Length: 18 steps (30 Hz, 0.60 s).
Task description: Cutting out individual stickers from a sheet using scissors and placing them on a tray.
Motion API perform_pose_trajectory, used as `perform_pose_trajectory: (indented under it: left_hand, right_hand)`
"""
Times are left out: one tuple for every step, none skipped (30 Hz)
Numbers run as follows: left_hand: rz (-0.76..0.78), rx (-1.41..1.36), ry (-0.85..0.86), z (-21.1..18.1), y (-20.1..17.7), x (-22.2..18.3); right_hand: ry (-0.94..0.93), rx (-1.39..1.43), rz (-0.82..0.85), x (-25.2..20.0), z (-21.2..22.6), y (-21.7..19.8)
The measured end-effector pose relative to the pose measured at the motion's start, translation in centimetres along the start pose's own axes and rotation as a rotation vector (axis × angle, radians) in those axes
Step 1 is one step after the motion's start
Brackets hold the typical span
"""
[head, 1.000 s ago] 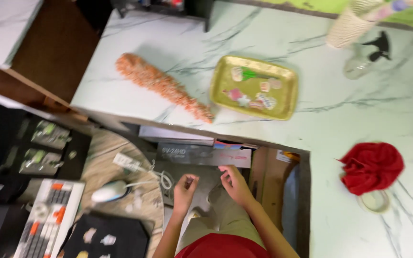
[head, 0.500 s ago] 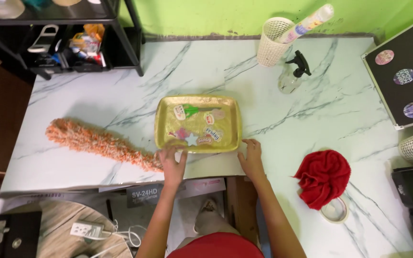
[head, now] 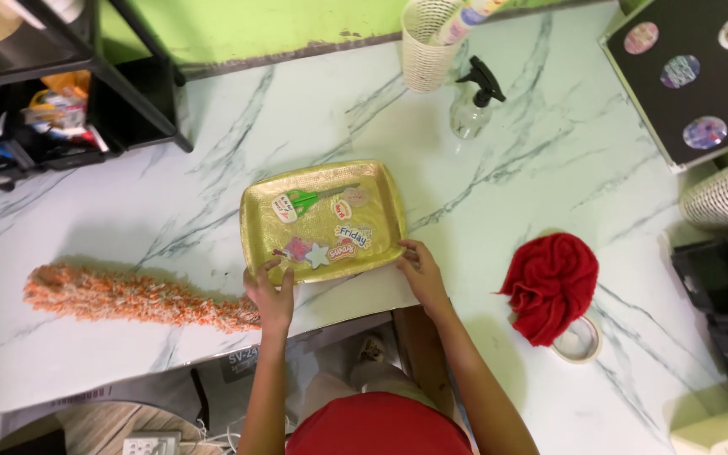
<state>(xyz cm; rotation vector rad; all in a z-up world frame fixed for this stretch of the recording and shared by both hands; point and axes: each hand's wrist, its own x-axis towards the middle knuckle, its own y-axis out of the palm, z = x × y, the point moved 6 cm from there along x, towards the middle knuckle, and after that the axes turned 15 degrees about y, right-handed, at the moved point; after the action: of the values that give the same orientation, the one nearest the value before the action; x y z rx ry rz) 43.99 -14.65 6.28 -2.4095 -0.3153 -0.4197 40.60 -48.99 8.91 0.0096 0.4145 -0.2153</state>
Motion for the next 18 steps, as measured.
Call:
perform_pose_trajectory:
  left_hand:
    - [0.015, -0.005, 0.01, -0.2, 0.3, 0.0]
    - [0.033, -0.059, 0.013, -0.4, 0.7, 0.2]
    - [0.052, -0.113, 0.016, -0.6, 1.0, 0.3]
    - [0.059, -0.119, 0.025, -0.9, 1.3, 0.4]
    - [0.109, -0.08, 0.059, -1.4, 1.7, 0.6]
    - [0.156, -0.041, 0.094, -1.8, 2.1, 0.7]
    - [0.162, -0.047, 0.104, -4.5, 1.5, 1.4]
    - [0.102, -0.014, 0.166, -7.4, 0.5, 1.9]
    - [0.041, 0.017, 0.229, -10.4, -0.5, 2.3]
    - [0.058, 0.006, 0.238, -11.6, -0.4, 2.4]
    - [0.11, -0.036, 0.245, -12.9, 0.0, 2.5]
    - [0.16, -0.077, 0.254, -14.2, 0.3, 2.6]
    - [0.174, -0.086, 0.265, -15.1, 0.9, 2.6]
    - [0.215, -0.154, 0.283, -16.0, 1.7, 2.4]
    - [0.256, -0.222, 0.301, -17.0, 2.4, 2.2]
    - [0.274, -0.23, 0.309, -17.6, 2.8, 2.0]
    - [0.301, -0.263, 0.375, -18.7, 3.3, 1.8]
    - [0.328, -0.297, 0.44, -19.7, 3.7, 1.4]
  right_hand:
    - [0.002, 0.008, -0.016, -0.2, 0.0, -0.5]
    - [0.016, 0.006, -0.049, -0.2, 0.0, -1.0]
    - [0.03, 0.003, -0.082, -0.4, 0.1, -1.5]
    - [0.027, 0.009, -0.094, -0.5, 0.0, -2.0]
    - [0.002, -0.024, -0.134, -0.7, 0.1, -2.6]
    - [-0.023, -0.057, -0.174, -0.9, 0.1, -3.1]
    - [-0.026, -0.053, -0.185, -1.2, 0.5, -3.4]
    - [-0.03, -0.072, -0.212, -1.9, 0.7, -3.8]
    - [-0.034, -0.09, -0.239, -2.6, 0.9, -4.3]
    - [-0.028, -0.084, -0.259, -3.4, 0.7, -4.8]
    - [-0.057, -0.148, -0.285, -4.3, 0.8, -5.2]
    - [-0.088, -0.212, -0.31, -5.0, 0.9, -5.6]
    - [-0.084, -0.206, -0.33, -5.9, 0.8, -6.2]
    - [-0.078, -0.216, -0.318, -6.7, 0.6, -6.6]
    - [-0.072, -0.226, -0.306, -7.6, 0.4, -7.0]
    - [-0.064, -0.219, -0.325, -8.9, 1.7, -7.3]
    - [-0.014, -0.283, -0.358, -10.2, 2.8, -7.5]
    - [0.038, -0.347, -0.39, -11.5, 3.9, -7.8]
